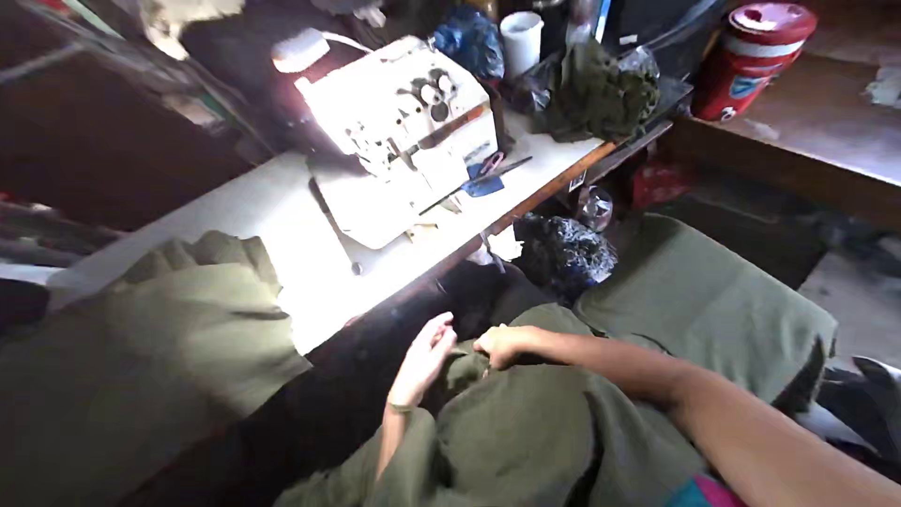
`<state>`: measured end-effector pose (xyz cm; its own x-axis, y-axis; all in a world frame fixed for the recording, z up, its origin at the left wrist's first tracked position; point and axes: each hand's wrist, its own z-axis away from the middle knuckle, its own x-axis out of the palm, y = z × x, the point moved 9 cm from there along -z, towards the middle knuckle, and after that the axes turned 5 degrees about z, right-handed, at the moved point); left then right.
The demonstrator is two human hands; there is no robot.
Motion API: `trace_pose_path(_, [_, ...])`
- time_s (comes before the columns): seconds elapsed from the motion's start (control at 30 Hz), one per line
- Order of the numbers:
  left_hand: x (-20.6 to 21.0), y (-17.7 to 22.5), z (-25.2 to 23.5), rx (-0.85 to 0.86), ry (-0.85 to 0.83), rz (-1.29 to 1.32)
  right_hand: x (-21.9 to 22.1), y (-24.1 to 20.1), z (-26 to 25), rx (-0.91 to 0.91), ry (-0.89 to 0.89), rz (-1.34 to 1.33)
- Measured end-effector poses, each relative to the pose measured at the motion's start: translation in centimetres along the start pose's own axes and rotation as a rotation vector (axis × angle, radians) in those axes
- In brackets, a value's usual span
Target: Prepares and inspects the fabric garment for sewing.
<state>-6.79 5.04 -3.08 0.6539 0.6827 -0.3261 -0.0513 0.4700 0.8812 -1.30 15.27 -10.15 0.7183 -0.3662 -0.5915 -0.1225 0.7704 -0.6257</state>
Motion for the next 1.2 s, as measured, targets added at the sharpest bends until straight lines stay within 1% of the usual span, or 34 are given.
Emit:
trace_pose_path(0.03, [1.6,-3.6,-0.4,-0.03,-0.087,-0.197,-0.9,0.5,0.9,-0.046,0.021,-0.054])
trace_pose_path(0.07, [2.6,-5.5,-0.3,-0.018,-0.16,-0.307,-2.1,0.7,2.0,-0.068,0.015,-0.094])
trace_pose_path(0.1, [3.0,-6.1,-0.2,0.011,-0.197,-0.356,-3.4,1.0,3.0,-0.068,-0.01,-0.109])
trace_pose_path(0.17, [2.7,-5.4,-0.6,0.057,-0.215,-0.359,-5.3,2.0,3.9,-0.063,-0.051,-0.111])
trace_pose_path(0.2, [2.3,-4.9,-0.8,0.047,-0.22,-0.356,-6.1,2.6,4.1,-0.065,-0.046,-0.11])
trace_pose_path(0.23, [1.5,-4.4,-1.1,0.028,-0.204,-0.367,-7.0,3.4,4.2,-0.071,-0.006,-0.116])
trace_pose_path(0.27, [0.5,-4.1,-1.2,0.012,-0.163,-0.374,-8.3,4.4,4.3,-0.08,0.084,-0.134])
trace_pose_path(0.3, [-0.6,-3.9,-1.0,0.011,-0.106,-0.374,-9.6,5.8,4.6,-0.081,0.208,-0.157])
trace_pose_path(0.33, [-1.9,-3.9,-0.7,0.008,-0.052,-0.368,-10.8,7.7,5.0,-0.042,0.329,-0.183])
trace_pose_path(0.37, [-3.0,-4.0,-0.3,0.005,-0.009,-0.36,-11.9,10.0,5.8,0.047,0.436,-0.214])
trace_pose_path(0.43, [-4.8,-4.7,0.6,-0.046,0.023,-0.347,-12.6,14.9,7.9,0.332,0.561,-0.298])
trace_pose_path(0.47, [-5.4,-5.2,1.1,-0.089,0.017,-0.351,-11.9,17.1,9.0,0.462,0.552,-0.329])
trace_pose_path(0.5, [-5.8,-5.7,1.4,-0.137,-0.001,-0.363,-10.3,18.9,10.0,0.566,0.499,-0.381])
trace_pose_path(0.57, [-6.4,-6.6,1.7,-0.217,-0.042,-0.387,-5.8,21.0,11.9,0.724,0.353,-0.522])
trace_pose_path(0.63, [-6.6,-7.5,1.8,-0.269,-0.088,-0.393,-1.4,21.5,13.3,0.822,0.237,-0.627])
trace_pose_path(0.7, [-6.7,-8.0,1.7,-0.297,-0.119,-0.389,1.2,21.1,13.5,0.781,0.192,-0.749])
trace_pose_path(0.73, [-6.8,-7.9,1.5,-0.297,-0.127,-0.388,1.2,20.8,13.4,0.719,0.246,-0.81])
trace_pose_path(0.8, [-7.2,-7.2,1.3,-0.27,-0.108,-0.388,-1.1,20.2,13.6,0.555,0.488,-0.949])
trace_pose_path(0.87, [-8.1,-6.1,1.3,-0.234,-0.052,-0.392,-4.6,19.6,14.0,0.467,0.677,-0.956])
trace_pose_path(0.93, [-9.4,-5.3,1.5,-0.209,0.028,-0.407,-7.6,19.1,14.0,0.454,0.825,-0.863])
trace_pose_path(1.0, [-9.9,-5.0,1.6,-0.216,0.068,-0.436,-9.5,18.7,13.3,0.51,0.893,-0.676])
trace_pose_path(1.07, [-9.4,-5.7,1.5,-0.275,0.055,-0.465,-10.1,18.2,12.0,0.596,0.859,-0.449])
trace_pose_path(1.13, [-8.9,-7.4,1.8,-0.365,0.017,-0.463,-10.1,17.0,11.2,0.67,0.776,-0.315])
trace_pose_path(1.2, [-8.6,-9.7,2.6,-0.445,-0.03,-0.429,-8.9,15.3,10.6,0.737,0.557,-0.246])
